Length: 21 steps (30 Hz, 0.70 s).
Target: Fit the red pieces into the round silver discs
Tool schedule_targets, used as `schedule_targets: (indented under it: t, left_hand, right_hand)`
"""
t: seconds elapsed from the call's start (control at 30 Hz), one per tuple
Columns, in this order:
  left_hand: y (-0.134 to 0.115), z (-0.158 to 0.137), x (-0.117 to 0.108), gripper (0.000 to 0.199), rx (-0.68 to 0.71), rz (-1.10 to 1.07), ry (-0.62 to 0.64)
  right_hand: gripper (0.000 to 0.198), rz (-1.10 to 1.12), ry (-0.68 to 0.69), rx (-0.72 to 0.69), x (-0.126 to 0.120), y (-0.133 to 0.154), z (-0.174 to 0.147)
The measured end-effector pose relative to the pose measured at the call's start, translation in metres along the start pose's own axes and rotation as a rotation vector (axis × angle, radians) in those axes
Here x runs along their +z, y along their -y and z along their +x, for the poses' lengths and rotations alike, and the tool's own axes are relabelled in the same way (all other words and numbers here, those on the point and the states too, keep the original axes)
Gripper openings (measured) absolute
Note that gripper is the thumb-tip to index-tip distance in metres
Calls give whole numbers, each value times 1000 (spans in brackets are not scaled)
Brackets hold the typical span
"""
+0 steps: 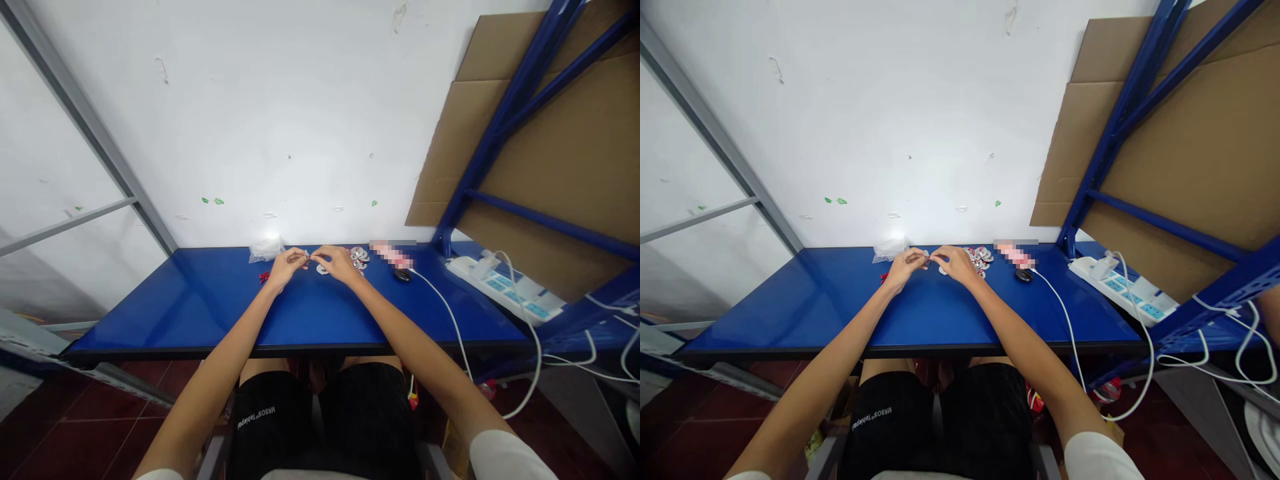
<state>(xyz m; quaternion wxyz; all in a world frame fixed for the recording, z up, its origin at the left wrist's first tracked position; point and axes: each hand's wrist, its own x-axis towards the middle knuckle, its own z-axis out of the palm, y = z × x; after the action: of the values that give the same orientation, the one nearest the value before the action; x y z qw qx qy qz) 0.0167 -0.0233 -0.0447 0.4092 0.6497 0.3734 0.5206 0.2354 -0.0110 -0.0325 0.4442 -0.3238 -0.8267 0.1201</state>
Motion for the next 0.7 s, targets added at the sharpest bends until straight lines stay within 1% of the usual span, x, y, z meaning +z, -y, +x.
schedule_targets:
  t: [0.07,0.13,0.2,0.27,0.33,0.43,0.5,0.57,0.63,0.7]
  left_hand:
    - [-2,0,-1,35,65,107,-36]
    - [-5,-1,-1,31,147,261,-63]
    - [-6,-3,0,29,218,414,-16]
    - [-7,-4,3,26,255,506,54]
    - [-8,-4,4,26,266,514,76]
    - [-7,-2,-1,37,260,461,25]
    - [-5,2,-12,39,247,508,-68]
    - [0,5,-29,32,227,637,-182]
    - [3,8,-49,22,182,763,-251]
    - [5,10,-69,19,54,840,-276]
  right_hand:
    - [15,-69,14,-3,-3,1,0]
    - [11,-93,31,9,-4,2,1]
    - [10,-44,46,13,-3,3,2]
    - [11,17,49,17,-4,4,3]
    - [10,5,33,43,-7,4,6]
    - [6,-126,-27,118,-21,-1,8]
    - [4,-223,-89,179,-35,-8,8]
    - [5,-318,-141,241,-49,-20,6]
    - [5,-409,-140,322,-62,-35,2]
    - [6,-500,-93,435,-72,-49,-2]
